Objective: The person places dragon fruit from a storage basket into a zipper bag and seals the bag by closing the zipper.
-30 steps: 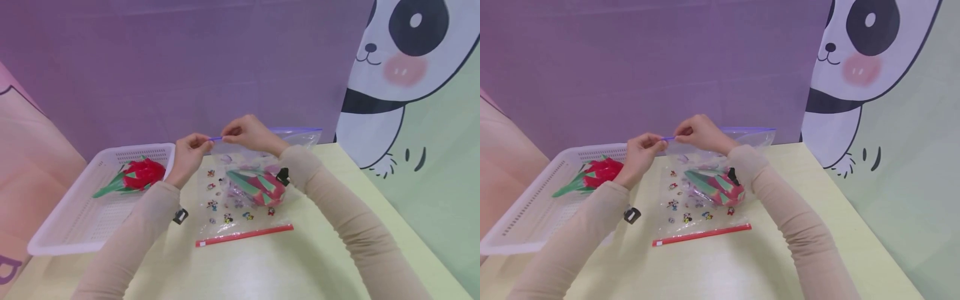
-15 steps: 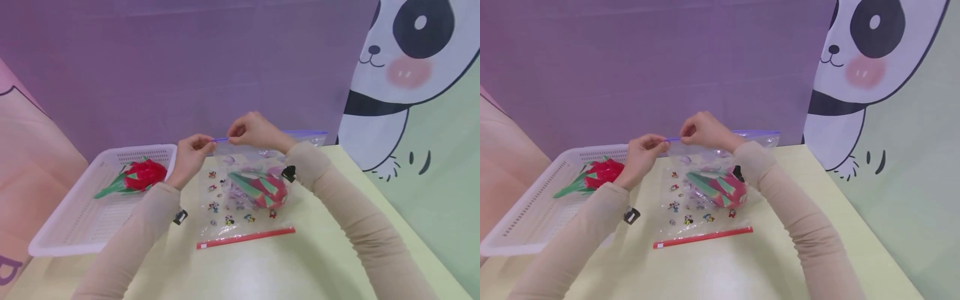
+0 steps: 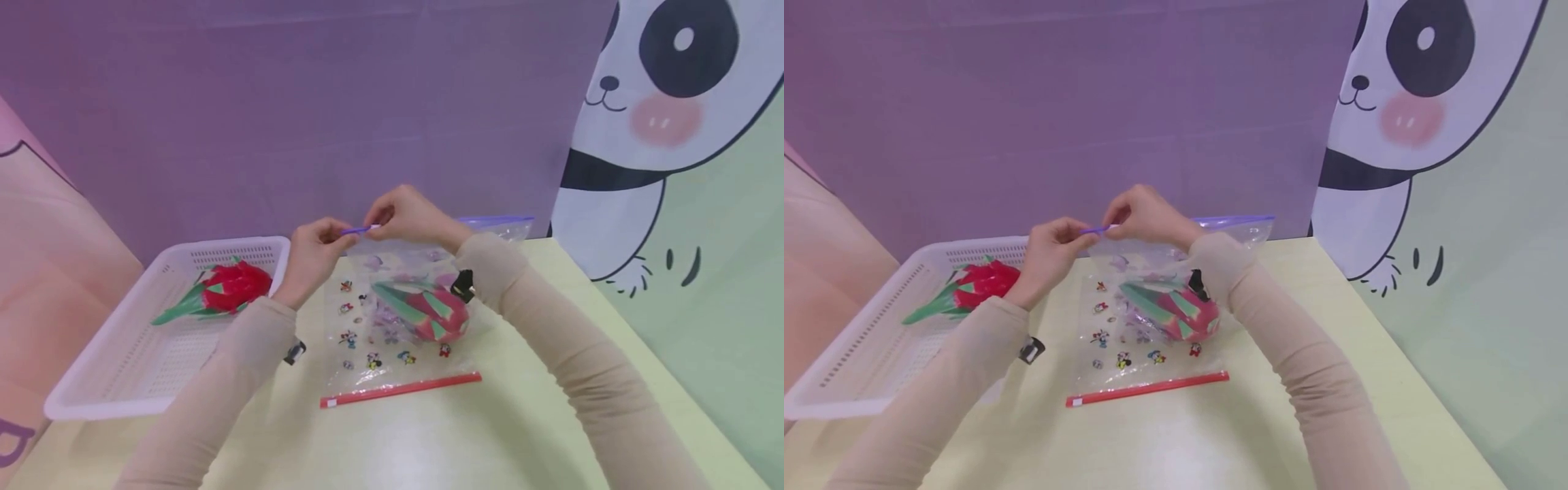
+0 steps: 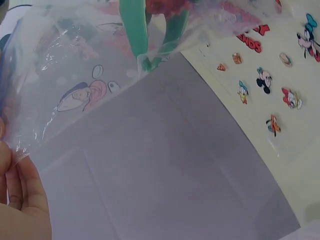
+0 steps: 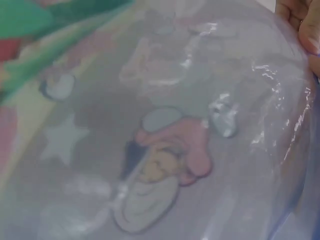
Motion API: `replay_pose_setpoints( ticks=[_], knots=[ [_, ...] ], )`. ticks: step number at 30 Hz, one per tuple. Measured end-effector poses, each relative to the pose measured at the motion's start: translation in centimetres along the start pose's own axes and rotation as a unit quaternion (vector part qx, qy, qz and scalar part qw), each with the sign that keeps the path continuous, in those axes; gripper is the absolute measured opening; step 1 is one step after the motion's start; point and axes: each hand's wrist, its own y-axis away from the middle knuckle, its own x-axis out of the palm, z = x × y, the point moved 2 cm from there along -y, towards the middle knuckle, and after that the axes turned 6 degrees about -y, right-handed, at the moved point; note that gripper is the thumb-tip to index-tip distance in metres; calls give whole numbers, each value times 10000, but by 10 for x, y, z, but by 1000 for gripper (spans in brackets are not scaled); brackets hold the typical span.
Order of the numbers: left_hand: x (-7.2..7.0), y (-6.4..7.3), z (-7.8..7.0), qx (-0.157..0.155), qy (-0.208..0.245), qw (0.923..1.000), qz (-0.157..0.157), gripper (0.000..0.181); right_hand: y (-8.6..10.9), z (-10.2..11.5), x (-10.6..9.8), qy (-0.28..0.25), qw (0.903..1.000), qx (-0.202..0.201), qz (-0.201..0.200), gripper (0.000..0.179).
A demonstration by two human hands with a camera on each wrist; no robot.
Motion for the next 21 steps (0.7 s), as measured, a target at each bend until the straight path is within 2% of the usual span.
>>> replay_pose_setpoints(
  ticks=[6, 11, 21],
  knots=[
    [0, -2, 4, -325, 260, 9991, 103, 20, 1, -6, 3, -719, 9965, 326, -257, 9],
    [0, -2, 5, -508, 396, 9977, 226, 20, 1, -11, 5, -1087, 9913, 614, -423, 11],
    [-5, -3, 7, -443, 317, 9981, 287, 20, 3, -10, 3, -1024, 9895, 880, -512, 11]
  ],
)
